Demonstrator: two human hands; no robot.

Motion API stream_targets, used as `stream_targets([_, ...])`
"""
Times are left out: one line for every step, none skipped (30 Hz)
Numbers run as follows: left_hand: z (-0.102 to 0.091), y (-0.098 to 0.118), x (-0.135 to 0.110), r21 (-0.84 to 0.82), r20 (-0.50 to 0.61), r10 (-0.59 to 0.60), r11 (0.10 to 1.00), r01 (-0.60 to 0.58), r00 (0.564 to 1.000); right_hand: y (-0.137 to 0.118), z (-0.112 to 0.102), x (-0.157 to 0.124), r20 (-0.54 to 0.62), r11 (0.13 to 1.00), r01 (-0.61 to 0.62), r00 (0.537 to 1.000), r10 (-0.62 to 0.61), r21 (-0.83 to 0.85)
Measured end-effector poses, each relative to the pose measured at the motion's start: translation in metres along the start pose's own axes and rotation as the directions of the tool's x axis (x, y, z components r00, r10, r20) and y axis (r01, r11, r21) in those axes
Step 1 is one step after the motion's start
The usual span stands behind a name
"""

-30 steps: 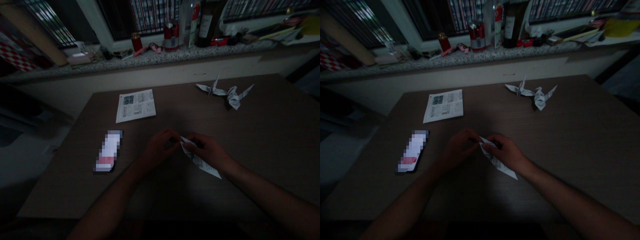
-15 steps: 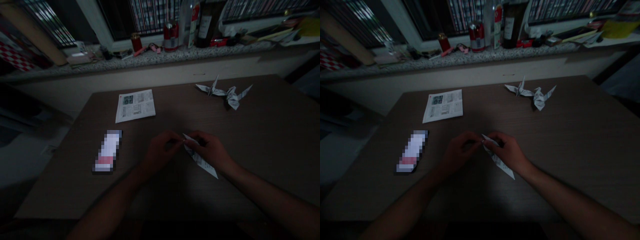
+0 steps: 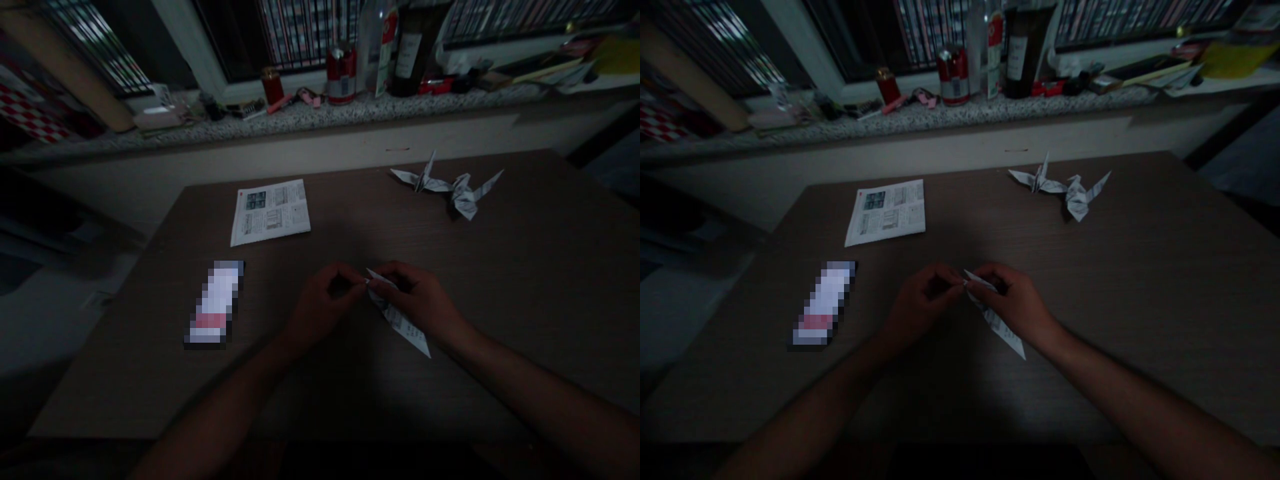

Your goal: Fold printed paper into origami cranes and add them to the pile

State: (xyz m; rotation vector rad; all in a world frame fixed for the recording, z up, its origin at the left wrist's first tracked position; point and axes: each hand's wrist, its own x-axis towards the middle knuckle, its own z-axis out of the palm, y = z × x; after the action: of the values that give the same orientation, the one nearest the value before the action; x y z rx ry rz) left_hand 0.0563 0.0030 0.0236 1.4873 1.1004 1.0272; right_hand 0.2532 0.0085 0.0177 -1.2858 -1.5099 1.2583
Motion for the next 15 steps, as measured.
stream_targets([-0.0001,0.0008,0.0,0.001,-0.002,-0.007,1.0,0.007,1.0,-0.0004,0.0001,-0.0001,0.001,1.0,-0.002,1.0,0.002,0.002])
stream_targets([-0.0003,0.0016,-0.0001,-0.003,-0.003,-0.014,1.0,0.014,1.0,-0.0011,0.0002,-0.0002,0.0,1.0,-0.002,1.0,0.002,0.006])
stream_targets([-0.0004,0.0024,0.0,-0.016,-0.003,-0.022,1.0,0.022,1.0,-0.002,0.0003,-0.0005,-0.001,1.0,-0.001,1.0,0.001,0.01])
stream_targets([-0.0004,0.003,0.0001,-0.033,-0.003,-0.03,0.999,0.03,1.0,-0.003,0.0005,-0.0007,-0.002,1.0,0.001,1.0,0.0,0.012])
stream_targets([-0.0004,0.0033,0.0003,-0.048,-0.003,-0.042,0.998,0.042,0.999,-0.004,0.0008,-0.001,-0.002,1.0,0.001,1.0,-0.001,0.012])
stream_targets([-0.0004,0.0033,0.0005,-0.066,-0.002,-0.057,0.996,0.057,0.998,-0.0049,0.0011,-0.0013,-0.001,1.0,0.002,1.0,-0.002,0.013])
stream_targets([-0.0003,0.0029,0.0008,-0.084,0.003,-0.075,0.994,0.075,0.997,-0.0054,0.0016,-0.0016,-0.003,1.0,0.005,1.0,-0.005,0.02])
stream_targets([-0.0001,0.0024,0.001,-0.1,0.014,-0.094,0.99,0.095,0.995,-0.0057,0.0021,-0.0019,-0.007,0.999,0.007,1.0,-0.007,0.031])
stream_targets([0.0001,0.0017,0.0012,-0.114,0.028,-0.114,0.987,0.116,0.993,-0.0056,0.0026,-0.0022,-0.011,0.999,0.009,1.0,-0.009,0.044])
stream_targets([0.0003,0.001,0.0013,-0.124,0.044,-0.133,0.983,0.138,0.99,-0.0053,0.0031,-0.0024,-0.019,0.998,0.011,1.0,-0.01,0.055])
stream_targets([0.0004,0.0004,0.0014,-0.133,0.061,-0.148,0.979,0.155,0.987,-0.0049,0.0035,-0.0025,-0.024,0.998,0.011,1.0,-0.009,0.061])
stream_targets([0.0006,0.0,0.0014,-0.138,0.076,-0.158,0.976,0.167,0.985,-0.0043,0.0038,-0.0026,-0.027,0.998,0.009,1.0,-0.007,0.061])
stream_targets([0.0007,-0.0002,0.0013,-0.138,0.087,-0.165,0.975,0.176,0.982,-0.0038,0.0039,-0.0025,-0.027,0.998,0.007,1.0,-0.005,0.057])
stream_targets([0.0008,-0.0002,0.0012,-0.137,0.092,-0.169,0.974,0.18,0.981,-0.0034,0.004,-0.0023,-0.023,0.998,0.005,1.0,-0.003,0.055])
stream_targets([0.0008,0.0,0.001,-0.133,0.094,-0.17,0.974,0.181,0.981,-0.0031,0.0039,-0.0021,-0.019,0.998,0.003,1.0,-0.002,0.059])
